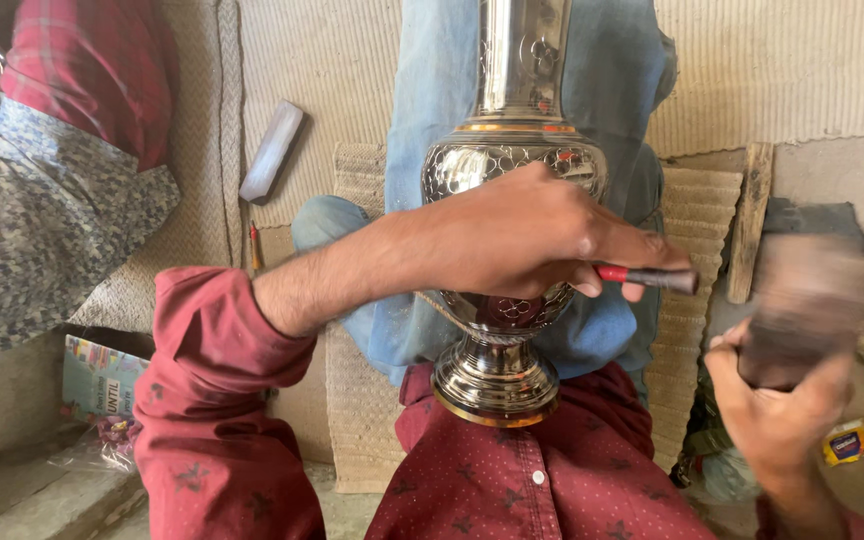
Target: The person sits on the floor with a silver vase held between their legs and engraves a decorative pattern into its surface. They hold a chisel against the metal with one hand and strike it with a wooden mallet in the other, repositioning the chisel repeatedly to work across the vase body.
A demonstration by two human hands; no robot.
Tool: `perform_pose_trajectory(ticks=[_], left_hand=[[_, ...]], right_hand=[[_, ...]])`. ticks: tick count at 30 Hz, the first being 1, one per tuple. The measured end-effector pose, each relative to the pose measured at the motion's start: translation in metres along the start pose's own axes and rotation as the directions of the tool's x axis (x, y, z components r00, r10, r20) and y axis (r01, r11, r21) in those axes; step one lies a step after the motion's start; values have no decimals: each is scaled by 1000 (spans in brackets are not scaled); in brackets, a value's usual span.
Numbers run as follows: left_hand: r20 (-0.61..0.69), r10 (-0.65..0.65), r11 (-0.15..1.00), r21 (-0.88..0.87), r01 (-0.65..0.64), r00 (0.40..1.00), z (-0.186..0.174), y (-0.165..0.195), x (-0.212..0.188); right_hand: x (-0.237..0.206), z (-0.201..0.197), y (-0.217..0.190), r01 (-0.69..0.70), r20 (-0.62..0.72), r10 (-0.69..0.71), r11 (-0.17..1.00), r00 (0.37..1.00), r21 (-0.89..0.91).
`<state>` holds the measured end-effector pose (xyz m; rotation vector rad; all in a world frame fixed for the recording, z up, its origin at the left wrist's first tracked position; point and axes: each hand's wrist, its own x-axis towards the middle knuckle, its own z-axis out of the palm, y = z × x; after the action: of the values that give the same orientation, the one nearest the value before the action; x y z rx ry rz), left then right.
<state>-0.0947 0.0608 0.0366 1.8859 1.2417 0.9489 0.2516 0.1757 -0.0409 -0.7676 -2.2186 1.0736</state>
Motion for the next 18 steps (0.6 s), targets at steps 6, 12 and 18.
perform_pose_trajectory(ticks=[6,12,18], left_hand=[[249,39,990,119,-70,968,-6,1,16],[302,71,995,-94,-44,951,-7,-9,26],[262,149,981,-162,-109,953,-5,-17,26]], right_hand=[[-25,11,4,75,-53,-86,980,995,-185],[-55,22,32,86,-6,-90,972,996,-217],[-78,15,51,3,-71,-7,998,997,-56]])
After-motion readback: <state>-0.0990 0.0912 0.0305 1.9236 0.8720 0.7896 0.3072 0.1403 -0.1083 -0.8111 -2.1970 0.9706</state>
